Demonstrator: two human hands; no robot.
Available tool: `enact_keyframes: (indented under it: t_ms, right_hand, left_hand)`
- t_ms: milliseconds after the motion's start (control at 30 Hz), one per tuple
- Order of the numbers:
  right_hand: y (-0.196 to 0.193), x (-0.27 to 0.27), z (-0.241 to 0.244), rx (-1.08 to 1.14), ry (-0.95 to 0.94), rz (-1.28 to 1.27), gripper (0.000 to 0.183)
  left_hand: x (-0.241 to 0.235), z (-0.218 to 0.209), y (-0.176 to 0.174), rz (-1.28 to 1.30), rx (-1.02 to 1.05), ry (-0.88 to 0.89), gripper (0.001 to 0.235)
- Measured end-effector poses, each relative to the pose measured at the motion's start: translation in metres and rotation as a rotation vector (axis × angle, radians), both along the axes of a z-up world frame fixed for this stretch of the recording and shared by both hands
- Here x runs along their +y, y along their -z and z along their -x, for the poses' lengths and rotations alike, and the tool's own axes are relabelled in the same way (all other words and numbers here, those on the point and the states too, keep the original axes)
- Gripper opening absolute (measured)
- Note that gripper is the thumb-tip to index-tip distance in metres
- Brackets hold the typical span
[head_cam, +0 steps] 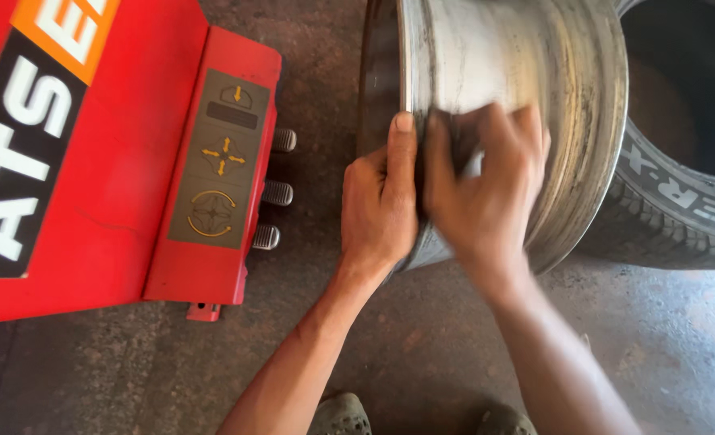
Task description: The person scrubs the inner and outer surfaces of a vehicle wheel rim using a small abrasive pad. They rotate the rim to access different sections and continue scrubbing the outer face after repositioning the rim upright.
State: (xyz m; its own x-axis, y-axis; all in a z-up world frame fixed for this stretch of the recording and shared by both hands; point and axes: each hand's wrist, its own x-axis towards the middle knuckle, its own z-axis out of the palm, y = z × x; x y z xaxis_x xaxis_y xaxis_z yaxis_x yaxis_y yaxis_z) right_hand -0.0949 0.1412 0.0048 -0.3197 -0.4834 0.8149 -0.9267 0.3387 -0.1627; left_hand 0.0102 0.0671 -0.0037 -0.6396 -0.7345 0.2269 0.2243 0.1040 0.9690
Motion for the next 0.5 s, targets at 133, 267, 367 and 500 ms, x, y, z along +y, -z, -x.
enact_keyframes:
  t_ms: [133,267,367,500]
  right_hand:
    - [-0.004,-0.016,0.037,-0.167,-0.125,-0.018,0.02]
    - [-0.009,-0.035,0.053,0.029,-0.121,0.011,0.014]
    - [0.019,0.005,0.002,-0.201,-0.079,-0.004,0.02]
    - [0.018,0.007,0.009,0.099,-0.01,-0.021,0.026]
  left_hand:
    - [0.002,0.002,0.011,0.052,-0.152,-0.092,0.073]
    - [-0.006,0.001,0.006,0.068,-0.164,-0.05,0.074]
    - [-0.01,0.003,0.004,0.093,-0.059,-0.056,0.076]
    - [-0.005,0.004,0.015,0.001,-0.013,-0.019,0.077]
